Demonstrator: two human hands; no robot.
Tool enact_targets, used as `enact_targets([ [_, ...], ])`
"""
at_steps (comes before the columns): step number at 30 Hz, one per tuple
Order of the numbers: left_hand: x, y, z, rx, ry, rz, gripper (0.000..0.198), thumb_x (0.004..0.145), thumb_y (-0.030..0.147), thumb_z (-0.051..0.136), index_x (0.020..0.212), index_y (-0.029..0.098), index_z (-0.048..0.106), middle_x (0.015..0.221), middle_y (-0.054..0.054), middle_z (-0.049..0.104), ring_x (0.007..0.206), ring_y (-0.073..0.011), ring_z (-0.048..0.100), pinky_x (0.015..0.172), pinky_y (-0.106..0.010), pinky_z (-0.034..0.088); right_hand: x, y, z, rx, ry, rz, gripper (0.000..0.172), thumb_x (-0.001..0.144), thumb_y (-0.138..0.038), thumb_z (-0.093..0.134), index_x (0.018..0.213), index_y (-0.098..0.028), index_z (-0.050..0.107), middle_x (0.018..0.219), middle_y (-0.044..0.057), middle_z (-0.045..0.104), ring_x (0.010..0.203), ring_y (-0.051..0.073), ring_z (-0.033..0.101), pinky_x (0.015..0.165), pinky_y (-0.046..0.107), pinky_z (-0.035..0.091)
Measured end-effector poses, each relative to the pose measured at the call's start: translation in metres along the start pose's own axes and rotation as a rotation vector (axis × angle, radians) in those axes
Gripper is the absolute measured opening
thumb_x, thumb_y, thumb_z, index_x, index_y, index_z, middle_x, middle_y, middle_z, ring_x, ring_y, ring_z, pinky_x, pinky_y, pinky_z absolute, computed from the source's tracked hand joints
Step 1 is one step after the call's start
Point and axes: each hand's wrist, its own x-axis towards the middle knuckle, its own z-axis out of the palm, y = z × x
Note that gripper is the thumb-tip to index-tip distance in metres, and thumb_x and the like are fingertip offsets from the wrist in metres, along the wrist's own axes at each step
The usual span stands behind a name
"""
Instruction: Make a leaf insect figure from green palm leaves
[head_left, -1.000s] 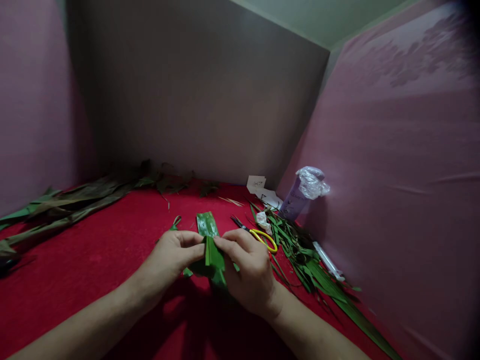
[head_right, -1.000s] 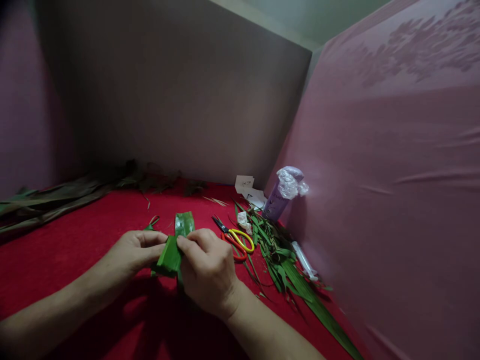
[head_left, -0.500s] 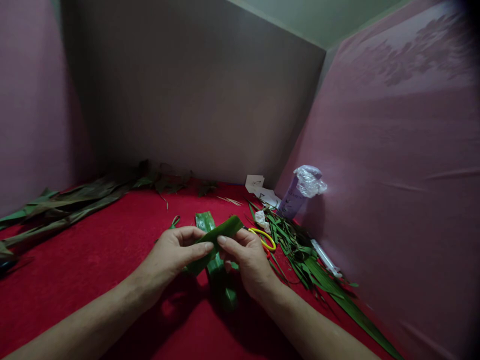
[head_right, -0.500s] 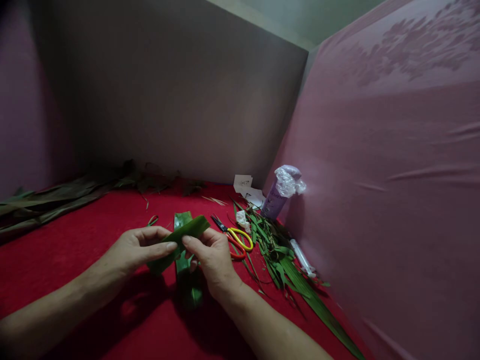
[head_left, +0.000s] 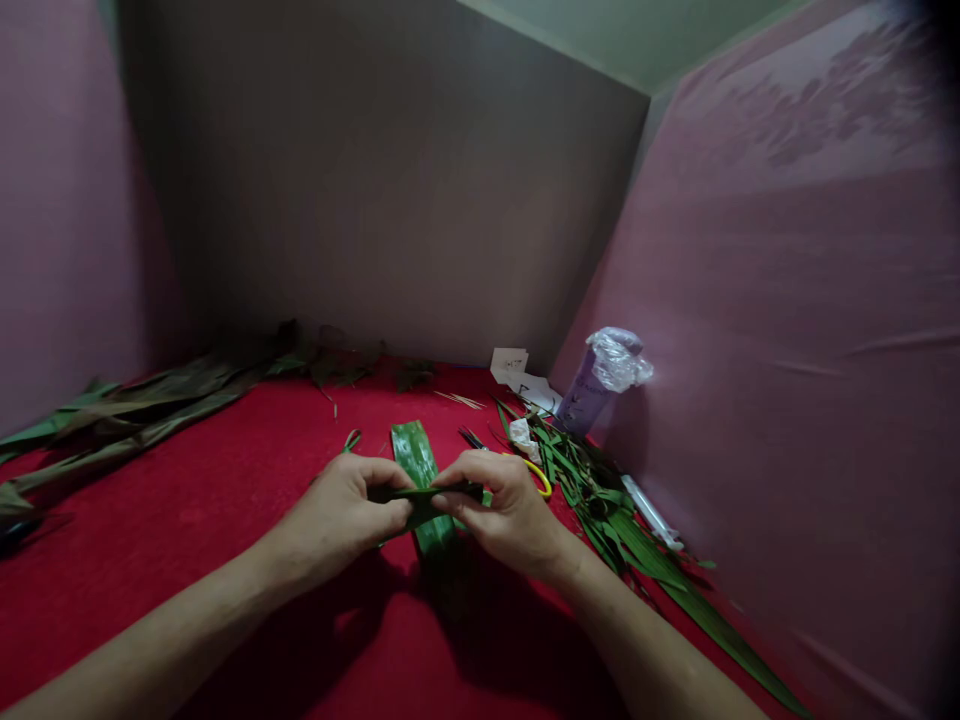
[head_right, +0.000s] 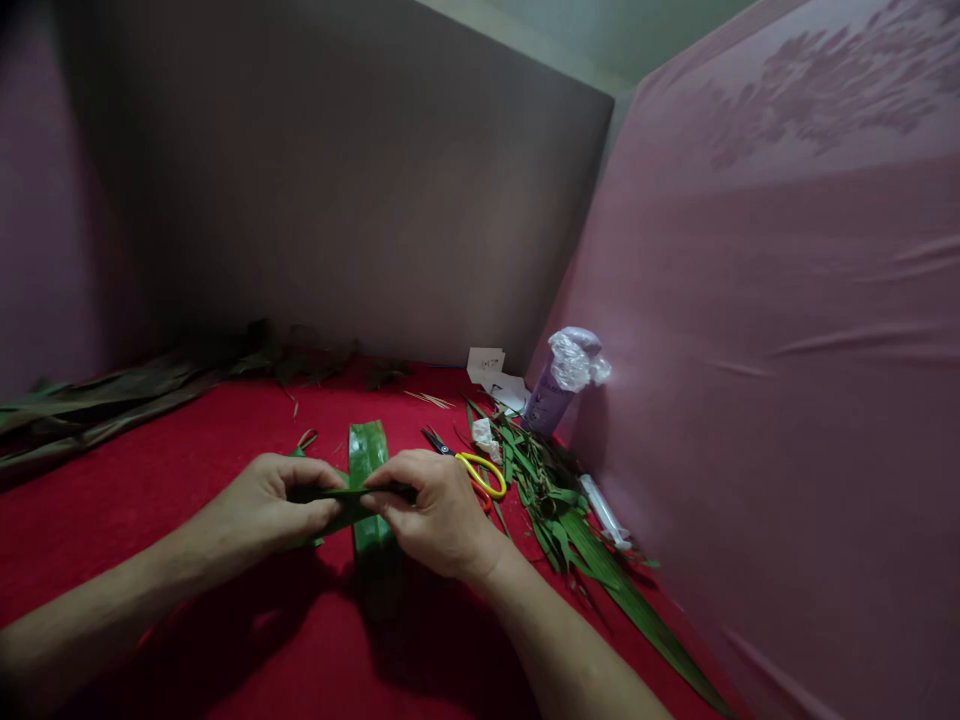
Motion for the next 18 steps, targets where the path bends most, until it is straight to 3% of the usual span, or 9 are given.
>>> enact_targets([
  [4,0.0006,0.0004,-0.0025,-0.003,-0.020,-0.003,0.010,0.066,0.019,0.061,0.068,0.015,0.070,0.051,0.003,0.057,0.047,-0.0105,0.047,0.047,-0.022,0.033,-0.0003,-0.0016,0.0008,-0.011,-0.060,0.012,0.010,0.077,-0.012,0.060,0.081,-0.017,0.066,0.069,-0.001,0.063,0.062,0.010,0.054,0.061,0.023,0.040],
  [8,0.0041,0.0041,-0.0067,-0.183,0.014,-0.063,0.016,0.062,0.020,0.068,0.077,0.017,0.069,0.059,0.001,0.065,0.055,-0.0137,0.056,0.055,-0.024,0.042,0.0028,-0.0013,-0.0007,0.090,-0.010,0.153,0.006,0.076,-0.015,0.059,0.077,-0.016,0.065,0.061,-0.003,0.058,0.056,0.009,0.048,0.053,0.021,0.037],
  [11,0.0053,0.0048,-0.0092,-0.259,0.027,-0.071,0.013,0.061,0.020,0.070,0.073,0.017,0.068,0.056,0.001,0.066,0.053,-0.0133,0.058,0.057,-0.025,0.045,0.0040,-0.0011,-0.0016,0.163,0.023,0.217,0.006,0.076,-0.017,0.059,0.074,-0.016,0.065,0.060,-0.003,0.055,0.054,0.008,0.045,0.050,0.020,0.035],
  [18,0.0033,0.0015,-0.0102,-0.310,-0.013,-0.066,0.008,0.066,0.020,0.066,0.070,0.015,0.070,0.058,-0.002,0.067,0.051,-0.0139,0.058,0.056,-0.027,0.048,0.0023,0.0011,0.0026,0.237,0.048,0.152,0.009,0.075,-0.016,0.060,0.081,-0.017,0.067,0.062,-0.003,0.058,0.055,0.008,0.047,0.051,0.021,0.038],
])
